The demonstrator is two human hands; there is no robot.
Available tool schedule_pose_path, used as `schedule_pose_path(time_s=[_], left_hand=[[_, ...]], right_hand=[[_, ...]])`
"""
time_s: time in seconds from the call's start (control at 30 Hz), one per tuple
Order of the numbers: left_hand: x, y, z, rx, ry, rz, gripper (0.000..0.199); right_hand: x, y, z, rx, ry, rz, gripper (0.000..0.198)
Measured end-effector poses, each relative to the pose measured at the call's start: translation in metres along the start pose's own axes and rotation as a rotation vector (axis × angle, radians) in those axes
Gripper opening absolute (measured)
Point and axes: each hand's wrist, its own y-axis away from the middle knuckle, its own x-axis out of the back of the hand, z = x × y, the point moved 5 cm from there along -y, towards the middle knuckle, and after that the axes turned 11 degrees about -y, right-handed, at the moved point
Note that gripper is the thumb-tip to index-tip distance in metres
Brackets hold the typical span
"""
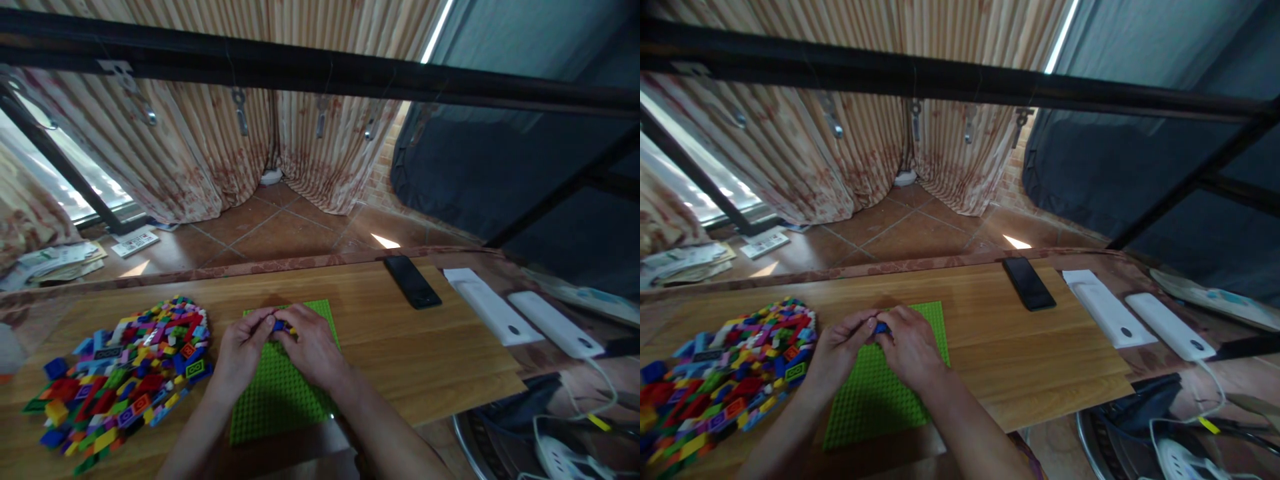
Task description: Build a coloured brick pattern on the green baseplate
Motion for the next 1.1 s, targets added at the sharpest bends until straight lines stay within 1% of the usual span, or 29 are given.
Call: schedule_pose_path(time_s=[0.1,0.2,0.27,0.33,0.47,0.57,0.73,0.93,1.0,1.1], left_hand=[[0.003,0.000,-0.001,-0.030,-0.107,0.055,0.033],[0.008,-0.001,-0.006,-0.044,-0.194,0.087,0.034],[0.013,-0.003,-0.011,-0.027,-0.214,0.112,0.033],[0.020,-0.006,-0.015,-0.041,-0.240,0.140,0.030],[0.033,-0.008,-0.018,-0.042,-0.410,0.194,0.026],[0.033,-0.006,-0.016,-0.022,-0.545,0.146,0.024],[0.022,-0.001,-0.011,-0.032,-0.646,0.029,0.024],[0.020,0.000,-0.010,-0.027,-0.686,-0.011,0.025],[0.019,0.000,-0.011,-0.019,-0.691,-0.025,0.025],[0.016,0.000,-0.013,-0.014,-0.690,-0.045,0.026]], right_hand=[[0.001,0.000,0.001,-0.012,0.008,-0.020,0.012],[0.007,0.000,0.005,-0.027,0.039,-0.027,0.012],[0.014,0.000,0.011,-0.061,0.071,-0.007,0.013],[0.022,0.000,0.019,-0.098,0.083,0.011,0.013],[0.031,0.001,0.029,-0.162,0.114,0.014,0.014],[0.031,0.002,0.030,-0.164,0.096,-0.002,0.015],[0.032,0.002,0.034,-0.205,0.118,-0.036,0.018],[0.043,0.001,0.041,-0.237,0.133,-0.044,0.016],[0.041,0.002,0.040,-0.235,0.123,-0.066,0.016],[0.031,0.005,0.035,-0.210,0.080,-0.131,0.016]])
